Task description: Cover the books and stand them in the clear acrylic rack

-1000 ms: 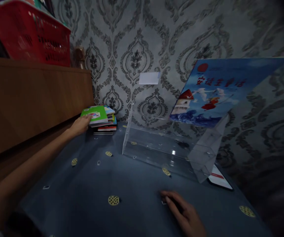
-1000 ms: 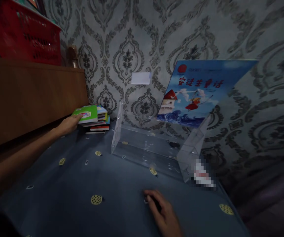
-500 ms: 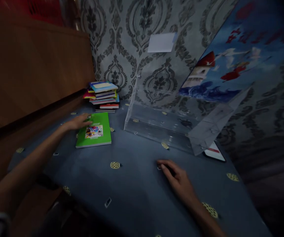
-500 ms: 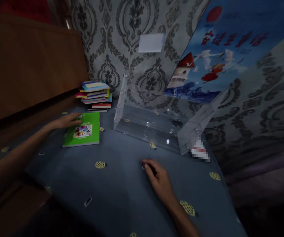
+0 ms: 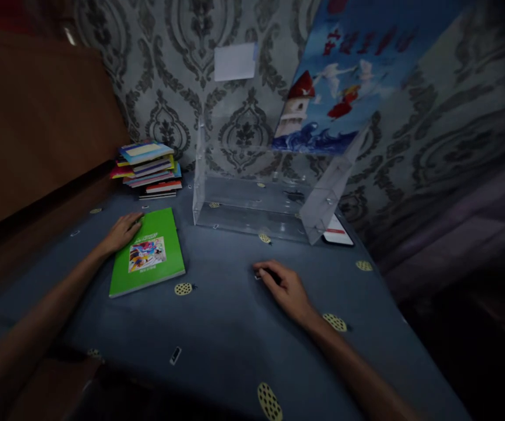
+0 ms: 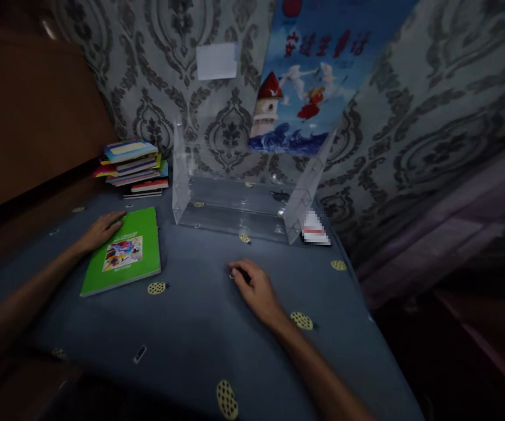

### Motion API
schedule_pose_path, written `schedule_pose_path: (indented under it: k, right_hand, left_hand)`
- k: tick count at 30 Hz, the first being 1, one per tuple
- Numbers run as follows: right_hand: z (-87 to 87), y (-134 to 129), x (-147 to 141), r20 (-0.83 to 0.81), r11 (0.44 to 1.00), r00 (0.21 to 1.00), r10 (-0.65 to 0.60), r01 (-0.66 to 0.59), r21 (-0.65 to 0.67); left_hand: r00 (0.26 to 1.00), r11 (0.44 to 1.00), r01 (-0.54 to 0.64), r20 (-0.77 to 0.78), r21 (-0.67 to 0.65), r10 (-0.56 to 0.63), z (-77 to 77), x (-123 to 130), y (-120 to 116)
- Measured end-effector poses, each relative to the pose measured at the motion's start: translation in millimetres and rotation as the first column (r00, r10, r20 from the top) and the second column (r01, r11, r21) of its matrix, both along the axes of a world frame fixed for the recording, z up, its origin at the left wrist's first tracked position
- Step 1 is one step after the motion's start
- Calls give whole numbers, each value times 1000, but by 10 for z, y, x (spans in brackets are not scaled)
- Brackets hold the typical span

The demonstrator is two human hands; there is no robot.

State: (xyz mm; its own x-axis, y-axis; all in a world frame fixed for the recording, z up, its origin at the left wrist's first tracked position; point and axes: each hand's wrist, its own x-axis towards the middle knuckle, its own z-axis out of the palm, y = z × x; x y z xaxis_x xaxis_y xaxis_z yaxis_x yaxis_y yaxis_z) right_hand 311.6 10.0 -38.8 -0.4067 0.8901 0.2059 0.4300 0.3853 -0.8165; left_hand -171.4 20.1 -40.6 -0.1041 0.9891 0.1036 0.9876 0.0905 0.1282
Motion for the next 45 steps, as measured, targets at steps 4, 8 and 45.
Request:
schedule_pose_path:
  k: [4,8,45]
  right_hand:
    - [-43,16,5,-51,1000,999,-7,8,16]
    - [-106,41,20,-118,998,993,-25,31,49]
    - [-287,217,1085,-117,871,880,-461,473,130]
  left_hand:
    - [994,994,103,44,34,-104,-68,290,-140]
    - [960,965,210,155,157,-234,-127,727,-228]
    - [626,789,449,483,419,-613,-210,3278,255]
